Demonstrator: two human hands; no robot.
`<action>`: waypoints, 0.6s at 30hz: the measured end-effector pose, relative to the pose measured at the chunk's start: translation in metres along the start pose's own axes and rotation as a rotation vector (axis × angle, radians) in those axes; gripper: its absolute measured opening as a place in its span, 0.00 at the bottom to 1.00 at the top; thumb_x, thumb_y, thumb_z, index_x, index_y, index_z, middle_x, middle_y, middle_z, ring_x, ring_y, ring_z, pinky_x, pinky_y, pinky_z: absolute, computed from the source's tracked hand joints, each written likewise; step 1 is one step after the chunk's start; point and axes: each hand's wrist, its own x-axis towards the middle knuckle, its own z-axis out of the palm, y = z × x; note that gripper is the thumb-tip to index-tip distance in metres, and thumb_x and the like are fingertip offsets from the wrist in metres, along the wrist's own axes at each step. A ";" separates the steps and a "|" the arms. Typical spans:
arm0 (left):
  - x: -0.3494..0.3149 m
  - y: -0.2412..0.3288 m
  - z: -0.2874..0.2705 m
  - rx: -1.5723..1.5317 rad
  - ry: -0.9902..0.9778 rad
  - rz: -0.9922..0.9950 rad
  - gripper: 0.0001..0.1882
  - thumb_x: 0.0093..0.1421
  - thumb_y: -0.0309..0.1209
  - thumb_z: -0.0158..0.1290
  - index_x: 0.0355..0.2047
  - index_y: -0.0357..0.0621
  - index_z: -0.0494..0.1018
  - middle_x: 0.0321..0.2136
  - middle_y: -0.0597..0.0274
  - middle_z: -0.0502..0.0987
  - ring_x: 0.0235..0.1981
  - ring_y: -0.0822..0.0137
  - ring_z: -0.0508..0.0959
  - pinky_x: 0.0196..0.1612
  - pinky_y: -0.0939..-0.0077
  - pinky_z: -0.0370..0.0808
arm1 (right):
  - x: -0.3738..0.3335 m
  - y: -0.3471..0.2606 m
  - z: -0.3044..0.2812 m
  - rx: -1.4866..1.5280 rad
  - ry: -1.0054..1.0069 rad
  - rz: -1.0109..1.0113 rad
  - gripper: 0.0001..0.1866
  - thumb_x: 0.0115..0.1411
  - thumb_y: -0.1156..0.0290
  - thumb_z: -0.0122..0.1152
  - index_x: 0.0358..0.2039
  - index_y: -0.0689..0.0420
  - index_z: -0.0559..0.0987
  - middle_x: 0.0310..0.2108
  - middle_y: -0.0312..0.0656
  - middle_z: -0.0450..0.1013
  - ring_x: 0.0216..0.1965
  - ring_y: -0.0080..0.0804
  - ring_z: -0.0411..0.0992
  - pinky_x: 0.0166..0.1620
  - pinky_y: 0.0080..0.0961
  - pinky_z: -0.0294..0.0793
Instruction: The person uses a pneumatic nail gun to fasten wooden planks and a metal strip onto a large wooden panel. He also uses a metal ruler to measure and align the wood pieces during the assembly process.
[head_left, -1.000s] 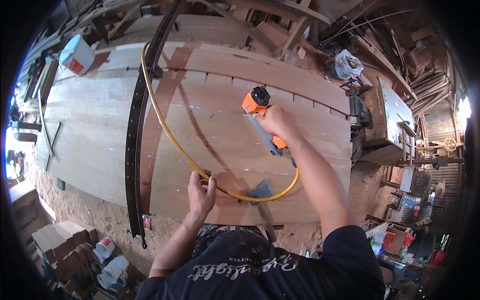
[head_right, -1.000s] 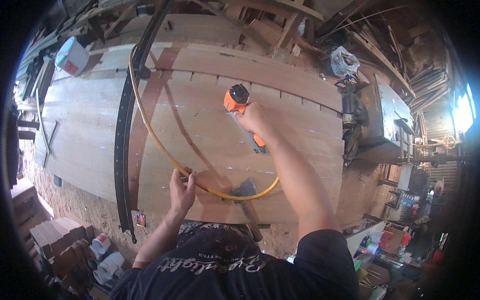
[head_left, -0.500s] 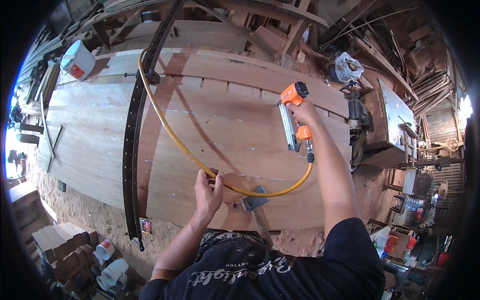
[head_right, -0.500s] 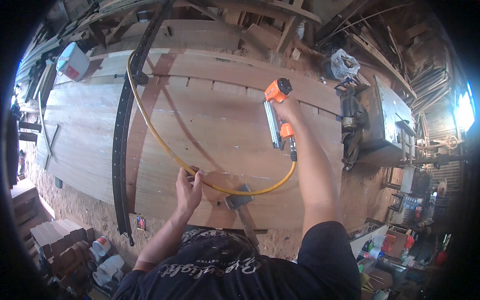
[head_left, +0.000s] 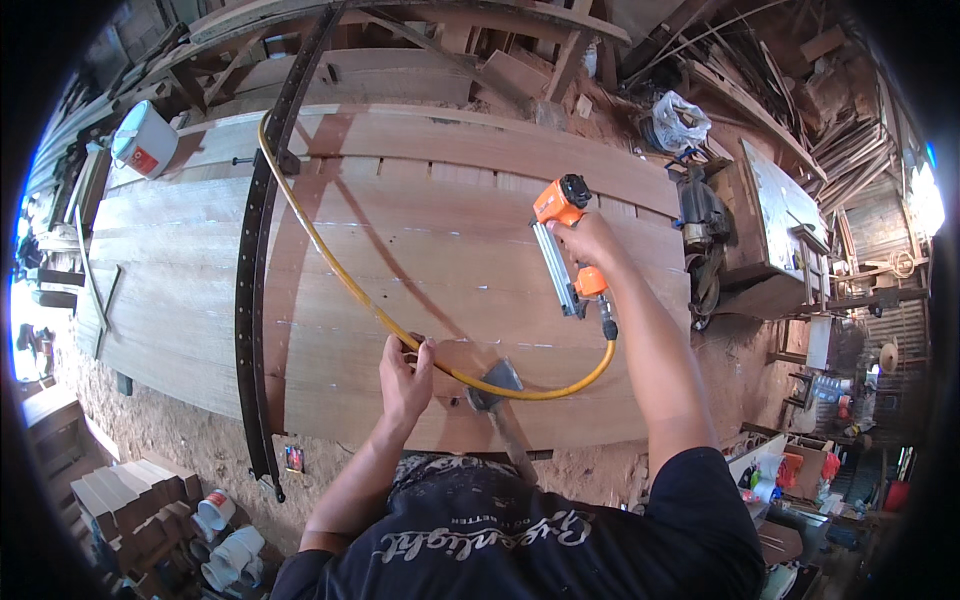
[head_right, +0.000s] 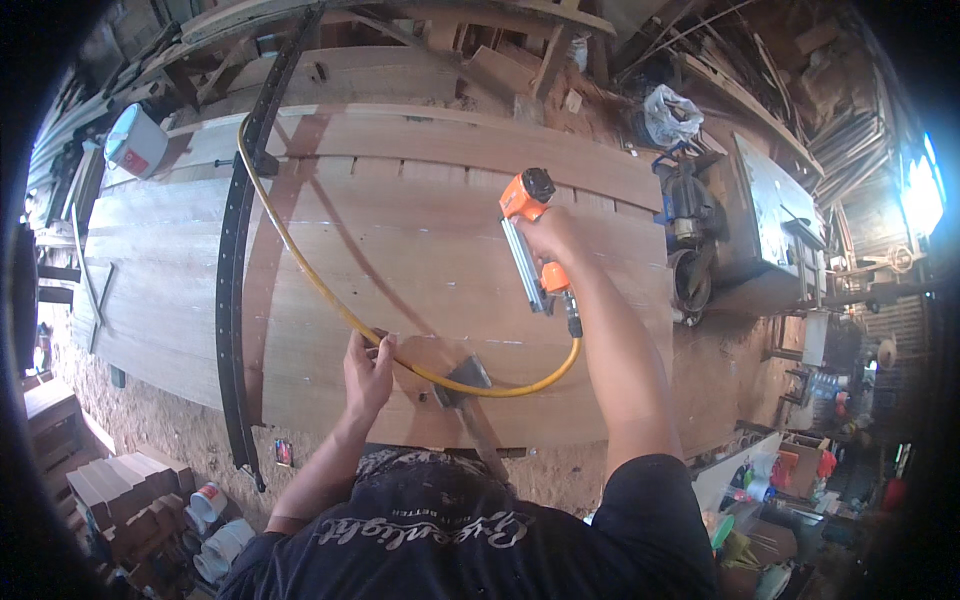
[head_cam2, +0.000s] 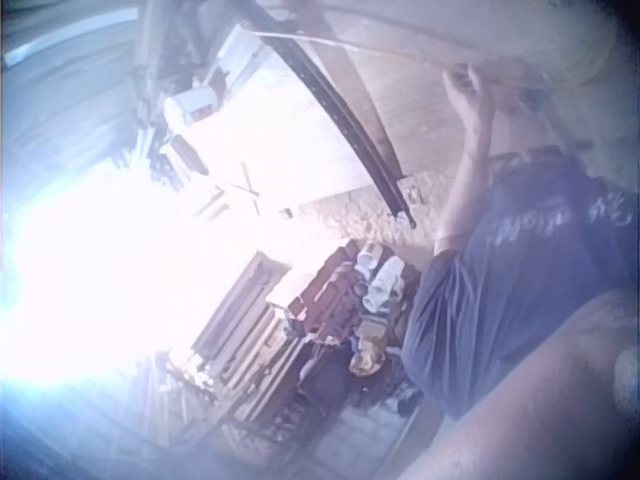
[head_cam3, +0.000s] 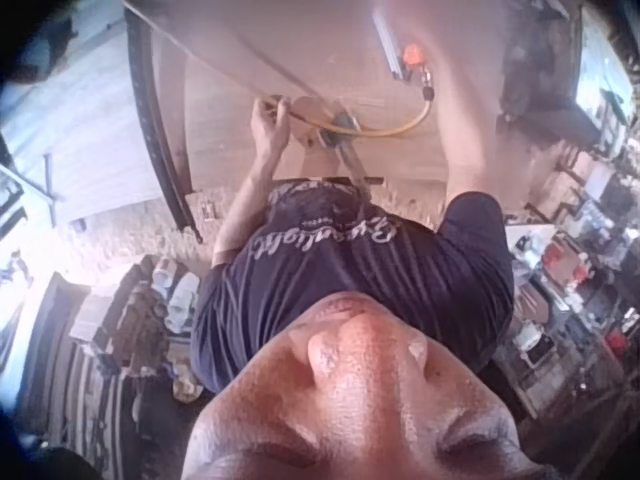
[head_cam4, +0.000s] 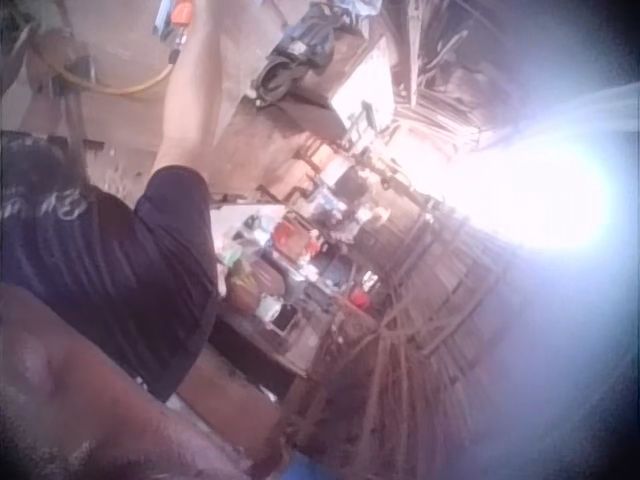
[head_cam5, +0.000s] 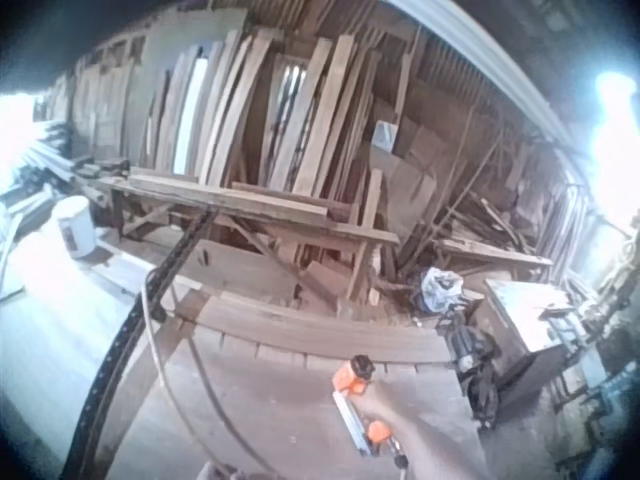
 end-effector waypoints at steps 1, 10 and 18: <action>-0.003 -0.004 -0.001 0.008 0.001 -0.008 0.13 0.70 0.33 0.61 0.42 0.35 0.74 0.33 0.52 0.80 0.33 0.62 0.82 0.39 0.66 0.79 | -0.011 0.000 0.005 -0.030 -0.030 0.012 0.20 0.68 0.53 0.68 0.39 0.60 0.83 0.18 0.36 0.74 0.19 0.29 0.75 0.25 0.34 0.76; -0.011 -0.011 0.008 0.010 -0.005 -0.030 0.12 0.70 0.32 0.61 0.42 0.36 0.74 0.32 0.56 0.80 0.32 0.67 0.80 0.39 0.69 0.78 | -0.033 0.020 0.029 -0.337 0.151 -0.084 0.27 0.67 0.47 0.65 0.42 0.64 0.85 0.25 0.50 0.82 0.28 0.43 0.83 0.38 0.42 0.81; -0.008 0.012 0.031 0.032 -0.022 -0.006 0.12 0.71 0.33 0.61 0.42 0.36 0.74 0.33 0.57 0.81 0.32 0.68 0.79 0.38 0.68 0.77 | -0.006 0.080 -0.004 0.202 0.043 -0.109 0.19 0.70 0.52 0.65 0.40 0.59 0.82 0.21 0.36 0.76 0.21 0.31 0.78 0.28 0.37 0.78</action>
